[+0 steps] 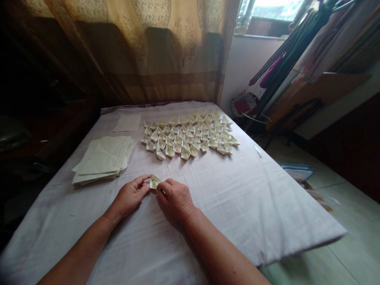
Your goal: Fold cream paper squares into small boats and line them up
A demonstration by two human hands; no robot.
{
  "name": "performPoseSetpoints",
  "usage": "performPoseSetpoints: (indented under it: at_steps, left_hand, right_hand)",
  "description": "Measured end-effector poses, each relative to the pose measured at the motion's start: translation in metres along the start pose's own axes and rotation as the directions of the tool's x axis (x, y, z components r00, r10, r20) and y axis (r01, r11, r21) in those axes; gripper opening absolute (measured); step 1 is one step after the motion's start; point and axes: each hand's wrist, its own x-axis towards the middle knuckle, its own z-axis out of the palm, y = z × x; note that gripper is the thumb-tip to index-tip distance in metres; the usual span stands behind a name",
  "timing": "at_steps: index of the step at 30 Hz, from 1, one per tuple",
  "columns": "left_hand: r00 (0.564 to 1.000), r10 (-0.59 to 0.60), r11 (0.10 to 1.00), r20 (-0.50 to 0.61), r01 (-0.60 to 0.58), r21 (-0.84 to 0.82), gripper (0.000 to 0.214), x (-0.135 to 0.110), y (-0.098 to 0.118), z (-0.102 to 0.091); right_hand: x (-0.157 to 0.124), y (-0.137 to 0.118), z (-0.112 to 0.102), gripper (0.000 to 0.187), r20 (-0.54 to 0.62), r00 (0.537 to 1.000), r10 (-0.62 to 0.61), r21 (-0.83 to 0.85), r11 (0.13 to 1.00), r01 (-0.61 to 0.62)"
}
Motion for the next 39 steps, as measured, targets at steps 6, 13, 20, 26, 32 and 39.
performPoseSetpoints:
  at_steps: [6,13,20,26,32,39]
  left_hand:
    - [0.999,-0.05,0.995,0.005,0.05,-0.087,0.059,-0.001,0.004,-0.002]
    - [0.999,-0.043,0.996,0.013,0.044,-0.075,0.047,-0.002,0.006,-0.002]
    - [0.998,-0.056,0.997,0.009,0.056,-0.052,0.048,-0.004,0.008,-0.002]
    - [0.997,-0.072,0.996,0.02,0.072,-0.044,0.046,-0.005,0.008,-0.002]
    - [0.995,-0.081,0.989,0.05,0.086,-0.12,0.044,-0.002,0.003,-0.004]
    - [0.999,-0.016,0.992,-0.042,0.01,-0.125,0.045,-0.001,0.005,-0.011]
  right_hand:
    - [0.015,0.055,-0.051,0.019,-0.31,0.943,0.124,-0.125,0.978,-0.17]
    - [0.021,0.143,-0.097,0.02,-0.471,0.835,0.284,-0.337,0.817,-0.468]
    - [0.026,0.159,-0.088,0.02,-0.441,0.843,0.307,-0.388,0.782,-0.488]
    - [0.026,0.162,-0.088,0.028,-0.447,0.842,0.303,-0.393,0.779,-0.489]
    - [0.019,0.141,-0.081,0.031,-0.435,0.864,0.255,-0.372,0.823,-0.43]
    - [0.034,0.077,-0.045,0.023,-0.169,0.982,0.081,-0.337,0.932,-0.135]
